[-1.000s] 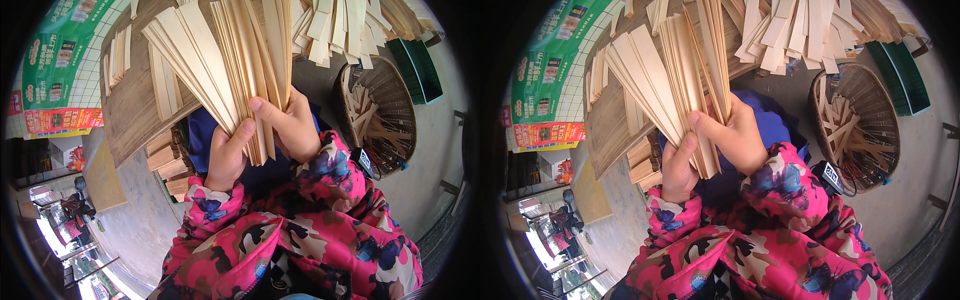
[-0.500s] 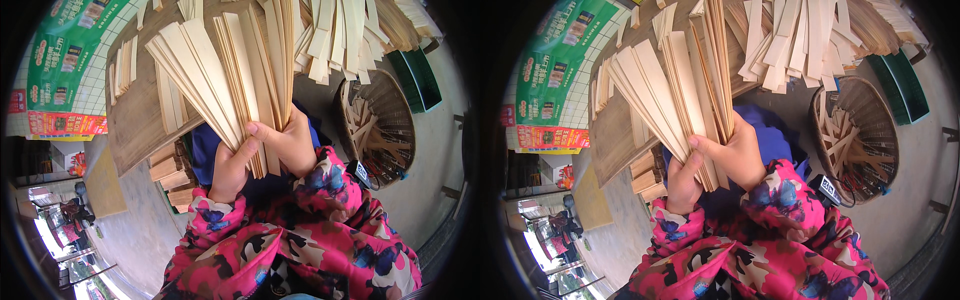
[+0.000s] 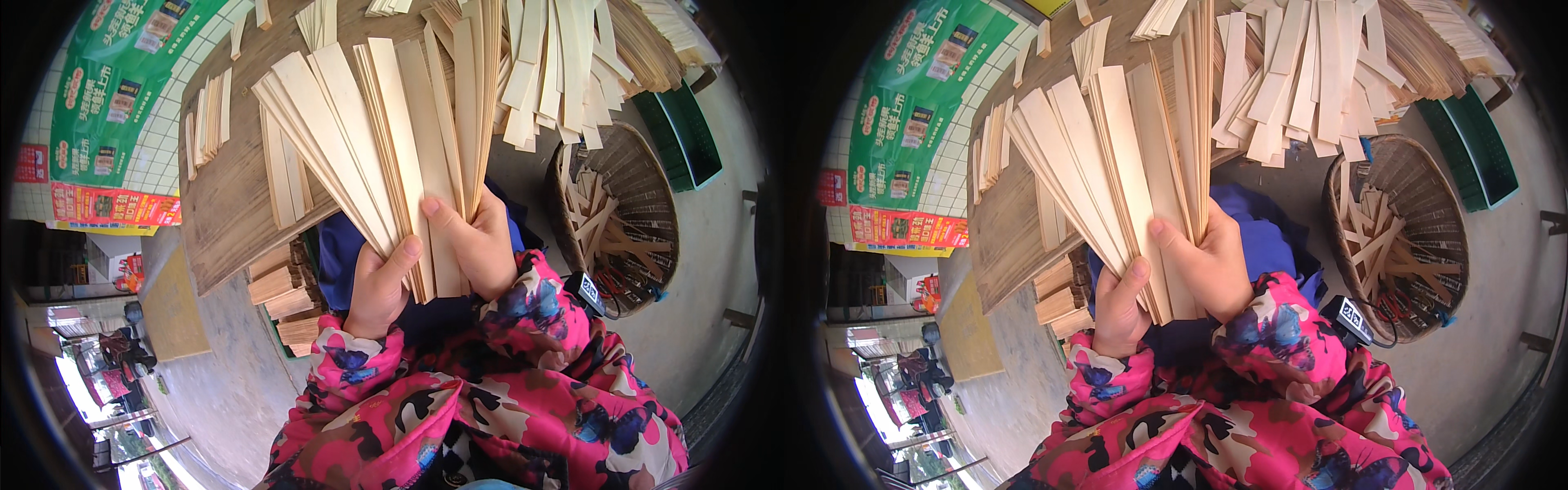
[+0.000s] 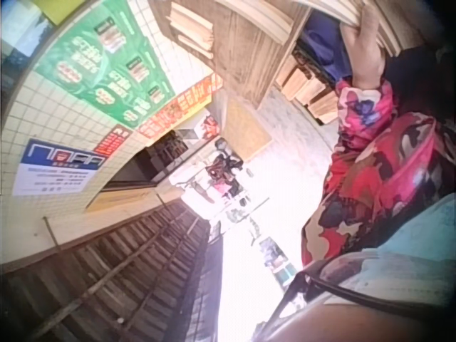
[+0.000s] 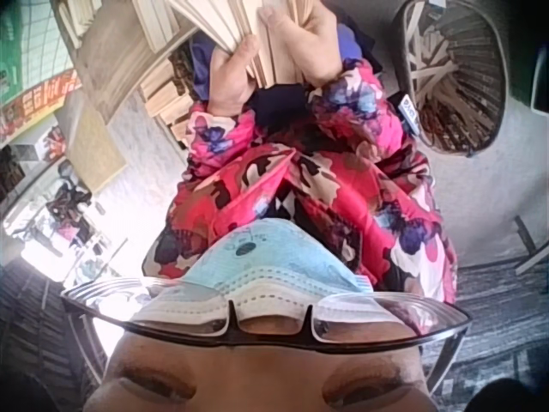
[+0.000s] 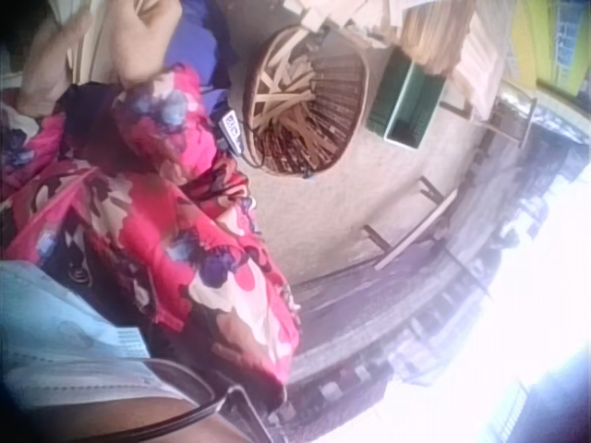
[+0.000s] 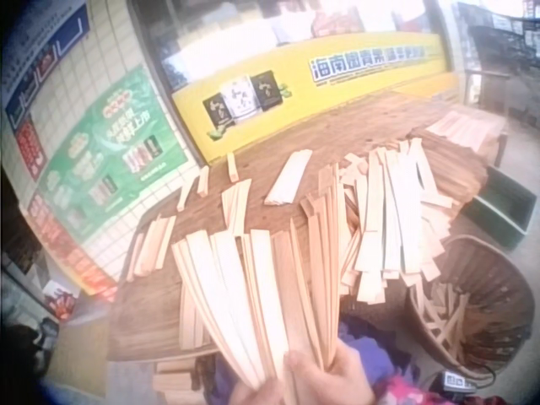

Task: The person repeatedly picks up bundles of thin wooden sticks from a wooden table, fans them out, and separates them into smaller groups. The person handles the sticks by hand, moving them between piles on the table and into a nearby basket.

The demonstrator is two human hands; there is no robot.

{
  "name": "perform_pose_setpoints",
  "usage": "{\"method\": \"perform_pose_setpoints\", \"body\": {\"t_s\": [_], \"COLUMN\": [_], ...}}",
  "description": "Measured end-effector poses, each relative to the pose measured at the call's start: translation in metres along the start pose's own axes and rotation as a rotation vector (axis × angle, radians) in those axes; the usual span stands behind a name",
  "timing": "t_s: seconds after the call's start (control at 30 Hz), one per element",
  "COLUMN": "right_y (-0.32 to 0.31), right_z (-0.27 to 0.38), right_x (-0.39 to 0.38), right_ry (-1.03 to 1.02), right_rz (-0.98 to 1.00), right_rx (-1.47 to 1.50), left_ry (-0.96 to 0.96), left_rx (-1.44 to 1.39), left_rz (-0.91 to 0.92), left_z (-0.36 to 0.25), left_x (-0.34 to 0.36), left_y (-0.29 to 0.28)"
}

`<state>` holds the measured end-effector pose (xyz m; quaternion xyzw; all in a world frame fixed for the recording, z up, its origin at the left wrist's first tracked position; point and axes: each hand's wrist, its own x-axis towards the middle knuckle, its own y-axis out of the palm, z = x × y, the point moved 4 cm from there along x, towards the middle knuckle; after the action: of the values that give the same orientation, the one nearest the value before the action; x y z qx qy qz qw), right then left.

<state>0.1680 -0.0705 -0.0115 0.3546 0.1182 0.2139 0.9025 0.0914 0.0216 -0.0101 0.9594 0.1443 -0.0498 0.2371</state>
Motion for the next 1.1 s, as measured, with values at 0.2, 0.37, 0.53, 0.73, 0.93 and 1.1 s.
{"method": "perform_pose_setpoints", "body": {"t_s": [0.2,0.37,0.53,0.73,0.93,1.1], "right_y": [0.003,-0.001,-0.004,0.001,0.005,0.008], "right_z": [0.005,0.005,0.002,0.0,-0.001,-0.001], "right_x": [0.001,-0.001,-0.002,-0.005,-0.005,-0.006], "right_ry": [-0.062,-0.042,-0.074,-0.029,-0.014,-0.03], "right_rz": [0.023,0.014,-0.002,0.005,-0.019,0.047], "right_rx": [-0.224,-0.169,-0.152,-0.033,-0.003,-0.019], "left_ry": [0.034,0.033,0.028,0.064,0.101,0.147], "left_rx": [0.143,0.078,0.056,0.093,0.23,0.259], "left_rz": [-0.037,-0.042,-0.023,-0.038,-0.054,-0.04], "left_z": [0.001,0.001,0.0,-0.001,-0.003,-0.004], "left_x": [0.002,0.001,0.001,-0.001,-0.001,0.0], "left_y": [0.0,0.0,-0.001,0.001,0.001,0.003]}}
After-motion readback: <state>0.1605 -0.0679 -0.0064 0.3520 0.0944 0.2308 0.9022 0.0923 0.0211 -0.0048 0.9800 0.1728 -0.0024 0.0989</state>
